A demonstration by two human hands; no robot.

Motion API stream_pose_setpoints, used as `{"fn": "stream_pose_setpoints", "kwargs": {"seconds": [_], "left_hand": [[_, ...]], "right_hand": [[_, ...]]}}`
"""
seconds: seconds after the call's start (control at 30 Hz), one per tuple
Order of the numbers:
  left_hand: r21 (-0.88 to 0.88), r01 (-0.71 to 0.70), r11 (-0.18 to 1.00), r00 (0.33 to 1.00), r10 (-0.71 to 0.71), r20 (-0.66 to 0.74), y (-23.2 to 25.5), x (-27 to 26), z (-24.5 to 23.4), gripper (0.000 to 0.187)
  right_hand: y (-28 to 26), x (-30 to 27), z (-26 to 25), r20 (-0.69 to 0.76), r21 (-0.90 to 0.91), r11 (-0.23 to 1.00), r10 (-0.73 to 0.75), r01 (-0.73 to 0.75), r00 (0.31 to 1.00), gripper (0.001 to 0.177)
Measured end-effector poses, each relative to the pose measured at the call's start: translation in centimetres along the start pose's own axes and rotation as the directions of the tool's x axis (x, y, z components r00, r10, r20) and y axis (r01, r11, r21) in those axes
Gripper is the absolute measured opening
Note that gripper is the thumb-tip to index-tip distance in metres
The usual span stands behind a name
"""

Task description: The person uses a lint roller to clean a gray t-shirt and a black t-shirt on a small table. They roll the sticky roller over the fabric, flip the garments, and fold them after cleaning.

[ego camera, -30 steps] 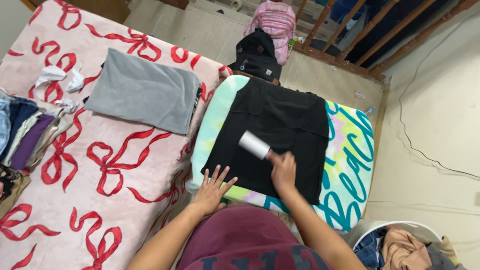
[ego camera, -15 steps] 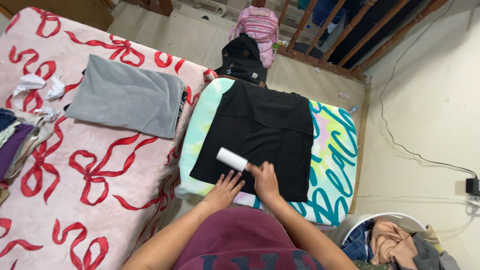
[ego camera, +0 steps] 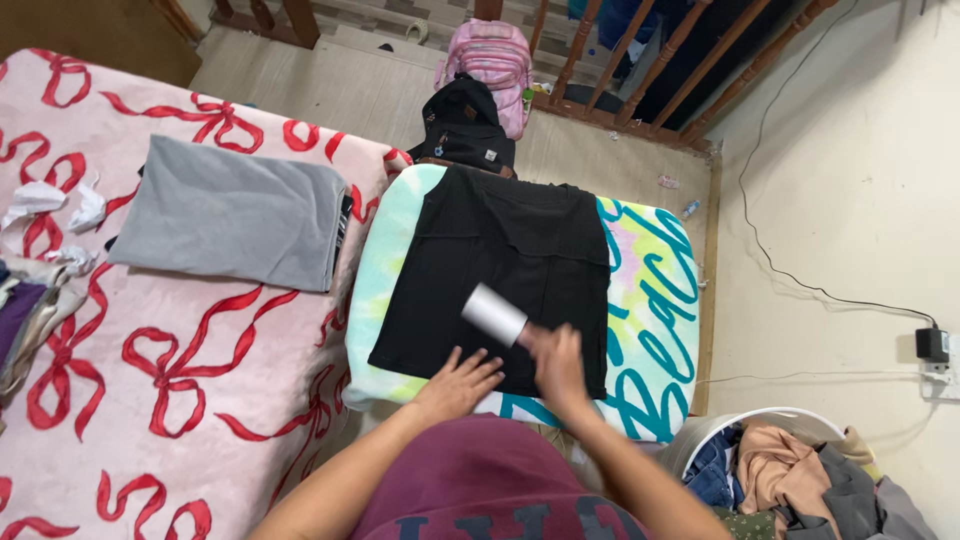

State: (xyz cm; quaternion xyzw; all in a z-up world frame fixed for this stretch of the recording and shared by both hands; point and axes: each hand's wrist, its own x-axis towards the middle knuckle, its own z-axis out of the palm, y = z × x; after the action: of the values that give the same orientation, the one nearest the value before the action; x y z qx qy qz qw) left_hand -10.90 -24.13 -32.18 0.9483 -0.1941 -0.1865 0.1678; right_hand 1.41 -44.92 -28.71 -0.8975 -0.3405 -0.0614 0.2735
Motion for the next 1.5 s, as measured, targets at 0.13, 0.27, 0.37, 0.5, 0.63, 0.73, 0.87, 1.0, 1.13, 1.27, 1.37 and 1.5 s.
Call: {"fn": "stream_pose_setpoints", "kwargs": {"seconds": [0.13, 0.27, 0.37, 0.5, 0.63, 0.73, 0.87, 1.0, 1.13, 1.27, 1.37, 1.5], "left_hand": [[0.02, -0.072, 0.997, 0.997, 0.072, 0.036, 0.2, 1.4, 1.0, 0.074], [0.153, -0.119, 0.981, 0.99, 0.129, -0.056, 0.2, 1.3, 1.4, 0.069], [0.032, -0.042, 0.999, 0.994, 0.038, 0.103, 0.7, 1.4, 0.3, 0.071], [0.055, -0.081, 0.995, 0.997, 0.082, -0.007, 1.4, 1.6, -2.6, 0.062], [-0.098, -0.068, 0.993, 0.996, 0.073, 0.045, 2.3, 4.4, -4.9, 0.076], [-0.082, -0.041, 0.996, 0.992, 0.051, 0.12, 3.3, 5.3, -5.1, 0.082], [-0.06, 0.002, 0.998, 0.986, 0.008, 0.165, 3.8, 5.2, -5.5, 0.085], [-0.021, 0.005, 1.0, 0.983, -0.001, 0.183, 4.3, 5.3, -6.0, 0.087], [0.007, 0.041, 0.999, 0.966, -0.041, 0.254, 4.7, 5.8, -6.3, 0.095], [0.056, 0.022, 0.998, 0.963, -0.036, 0.266, 5.8, 7.2, -6.8, 0.098], [0.13, 0.003, 0.991, 0.942, -0.047, 0.332, 6.6, 8.1, -6.9, 0.098], [0.17, -0.001, 0.985, 0.931, -0.061, 0.36, 7.0, 8.2, -7.1, 0.1]], "right_hand": [[-0.6, -2.5, 1.4, 0.031, 0.078, 0.987, 0.135, -0.137, 0.99, 0.034], [5.1, 3.3, 2.8, -0.122, -0.163, 0.947, 0.258, -0.276, 0.958, 0.028], [10.2, 8.5, 2.5, -0.302, -0.162, 0.898, 0.349, -0.408, 0.887, 0.023], [11.7, 8.5, 0.8, -0.389, -0.054, 0.909, 0.363, -0.414, 0.847, 0.025], [5.8, -0.2, 0.6, -0.147, 0.052, 0.971, 0.239, -0.234, 0.96, 0.009], [2.6, -4.7, 0.5, 0.011, 0.058, 0.977, 0.207, -0.207, 0.978, 0.034], [4.7, -1.8, 1.0, -0.107, -0.024, 0.977, 0.208, -0.212, 0.972, 0.038], [12.0, 5.1, 1.5, -0.249, -0.182, 0.872, 0.406, -0.454, 0.879, 0.025], [17.6, 7.6, 0.3, -0.365, -0.106, 0.855, 0.442, -0.508, 0.819, 0.018], [15.5, 0.6, -1.4, -0.271, -0.151, 0.957, 0.2, -0.247, 0.942, 0.018], [10.7, -7.1, -1.4, -0.012, 0.188, 0.934, 0.312, -0.304, 0.95, 0.016], [11.6, -6.7, -1.5, 0.028, 0.002, 0.983, 0.185, -0.185, 0.982, 0.029]]}}
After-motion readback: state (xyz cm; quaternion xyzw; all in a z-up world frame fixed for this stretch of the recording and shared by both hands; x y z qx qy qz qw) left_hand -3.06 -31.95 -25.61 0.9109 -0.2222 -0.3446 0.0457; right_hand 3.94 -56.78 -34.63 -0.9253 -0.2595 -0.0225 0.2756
